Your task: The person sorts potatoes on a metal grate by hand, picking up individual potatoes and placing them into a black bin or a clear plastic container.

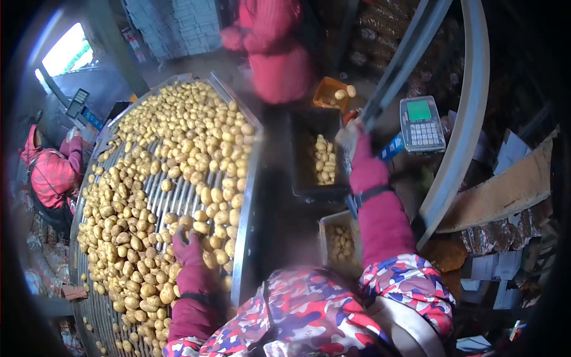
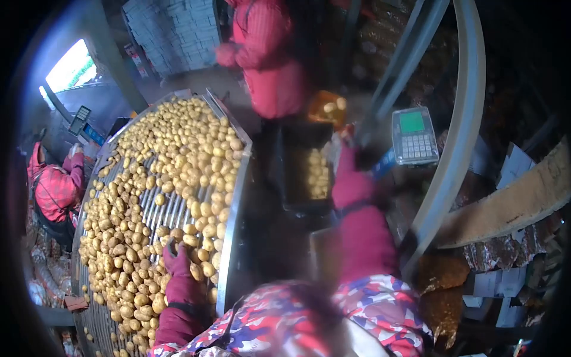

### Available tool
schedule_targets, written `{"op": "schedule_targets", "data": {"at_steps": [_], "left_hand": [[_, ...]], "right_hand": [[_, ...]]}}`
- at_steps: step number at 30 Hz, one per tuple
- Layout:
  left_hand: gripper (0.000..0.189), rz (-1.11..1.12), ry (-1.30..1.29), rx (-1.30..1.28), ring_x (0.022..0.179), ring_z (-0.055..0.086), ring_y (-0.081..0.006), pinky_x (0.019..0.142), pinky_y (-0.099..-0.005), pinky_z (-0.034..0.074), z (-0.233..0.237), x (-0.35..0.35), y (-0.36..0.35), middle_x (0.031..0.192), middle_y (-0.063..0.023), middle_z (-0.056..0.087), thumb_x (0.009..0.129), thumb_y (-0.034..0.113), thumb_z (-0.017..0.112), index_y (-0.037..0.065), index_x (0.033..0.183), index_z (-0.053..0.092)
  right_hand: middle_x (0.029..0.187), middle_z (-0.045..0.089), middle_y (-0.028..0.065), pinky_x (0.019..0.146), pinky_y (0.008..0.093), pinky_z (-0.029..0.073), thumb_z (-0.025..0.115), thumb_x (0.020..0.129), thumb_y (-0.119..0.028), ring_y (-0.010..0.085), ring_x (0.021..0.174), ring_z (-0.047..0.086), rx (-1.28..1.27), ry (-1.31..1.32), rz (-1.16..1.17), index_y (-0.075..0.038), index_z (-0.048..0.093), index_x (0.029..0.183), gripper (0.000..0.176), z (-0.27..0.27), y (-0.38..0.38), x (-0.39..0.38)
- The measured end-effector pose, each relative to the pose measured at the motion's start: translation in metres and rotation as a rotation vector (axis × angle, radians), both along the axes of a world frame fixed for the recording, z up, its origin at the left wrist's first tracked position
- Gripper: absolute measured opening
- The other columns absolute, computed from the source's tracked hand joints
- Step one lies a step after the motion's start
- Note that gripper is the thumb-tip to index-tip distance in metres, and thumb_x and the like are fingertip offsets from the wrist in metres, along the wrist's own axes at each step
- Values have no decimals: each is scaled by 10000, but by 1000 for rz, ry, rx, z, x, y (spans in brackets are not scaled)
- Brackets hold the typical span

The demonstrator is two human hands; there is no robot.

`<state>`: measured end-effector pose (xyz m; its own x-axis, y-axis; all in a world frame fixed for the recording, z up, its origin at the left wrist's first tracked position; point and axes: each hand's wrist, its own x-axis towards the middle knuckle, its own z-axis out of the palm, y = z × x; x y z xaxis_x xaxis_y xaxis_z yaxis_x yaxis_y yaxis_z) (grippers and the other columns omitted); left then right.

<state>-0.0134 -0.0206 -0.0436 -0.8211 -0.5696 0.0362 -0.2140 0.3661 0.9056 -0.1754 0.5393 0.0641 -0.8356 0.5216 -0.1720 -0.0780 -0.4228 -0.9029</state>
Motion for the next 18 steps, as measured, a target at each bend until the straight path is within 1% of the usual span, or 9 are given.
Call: {"op": "schedule_targets", "data": {"at_steps": [4, 6, 8, 9, 10, 12, 13, 14, 18], "left_hand": [[455, -49, 62, 11, 1185, 597, -238, 1018, -346, 484, -9, 7, -7, 1271, -127, 633, 868, 10, 701, 35, 1311, 600], [473, -27, 228, 531, 1178, 589, -262, 1013, -351, 489, -20, 10, -7, 1242, -137, 627, 871, -20, 665, 36, 1333, 578], [495, -208, 163, 194, 1210, 568, -271, 1037, -375, 474, 24, 22, 26, 1275, -136, 599, 839, 37, 707, 25, 1318, 585], [510, -281, 153, 25, 1225, 558, -275, 1048, -387, 467, 47, 28, 43, 1292, -135, 585, 822, 65, 728, 20, 1311, 589], [547, -395, 128, 71, 1252, 555, -286, 1064, -397, 458, 83, 36, 73, 1320, -151, 586, 824, 87, 737, 30, 1343, 574], [687, -620, 15, 127, 1305, 532, -340, 1090, -426, 442, 119, 47, 108, 1363, -196, 567, 800, 144, 763, 56, 1430, 506], [703, -748, 232, -275, 1309, 526, -366, 1098, -441, 435, 107, 43, 116, 1362, -205, 565, 786, 172, 780, 66, 1426, 506], [716, -788, 118, -199, 1312, 517, -383, 1109, -445, 421, 119, 49, 125, 1362, -213, 560, 771, 201, 798, 69, 1415, 514], [725, -783, 240, 127, 1182, 615, -238, 972, -389, 516, 107, 56, 107, 1301, -134, 625, 789, 152, 810, 70, 1449, 521]], "right_hand": [[1020, 643, 66, 791, 373, 584, 587, 1020, -377, 226, 892, 664, -31, -79, 772, -100, 562, 1227, 347, -34, -113, 69], [1013, 637, 54, 792, 377, 581, 591, 1021, -349, 224, 894, 659, -354, -143, 1099, -112, 568, 1207, 302, -71, -168, 109], [1100, 612, 58, 827, 422, 559, 445, 1079, -246, 244, 997, 624, -1034, -136, 1356, -138, 572, 1197, 204, -120, -215, 118], [1149, 626, 79, 853, 454, 558, 432, 1080, -241, 279, 1021, 634, -1096, -48, 1484, -135, 560, 1293, 270, -72, -238, 132], [1243, 624, 86, 950, 439, 529, 444, 1075, -225, 270, 1099, 626, -689, -215, 1288, -122, 520, 1408, 357, -54, -245, 154], [1273, 628, 80, 1012, 397, 501, 453, 1069, -181, 226, 1140, 618, -492, -86, 1230, -93, 525, 1436, 385, -24, -280, 172], [1252, 640, 73, 1019, 370, 491, 462, 1067, -181, 195, 1128, 617, -117, 44, 1270, -80, 562, 1390, 353, -33, -276, 168], [1232, 651, 67, 1025, 342, 481, 472, 1065, -182, 164, 1116, 616, 259, 170, 1278, -66, 599, 1344, 328, -41, -271, 165], [1212, 657, 99, 905, 359, 542, 491, 1062, -284, 200, 1091, 638, -448, 128, 1258, -60, 586, 1312, 349, -66, -255, 144]]}}
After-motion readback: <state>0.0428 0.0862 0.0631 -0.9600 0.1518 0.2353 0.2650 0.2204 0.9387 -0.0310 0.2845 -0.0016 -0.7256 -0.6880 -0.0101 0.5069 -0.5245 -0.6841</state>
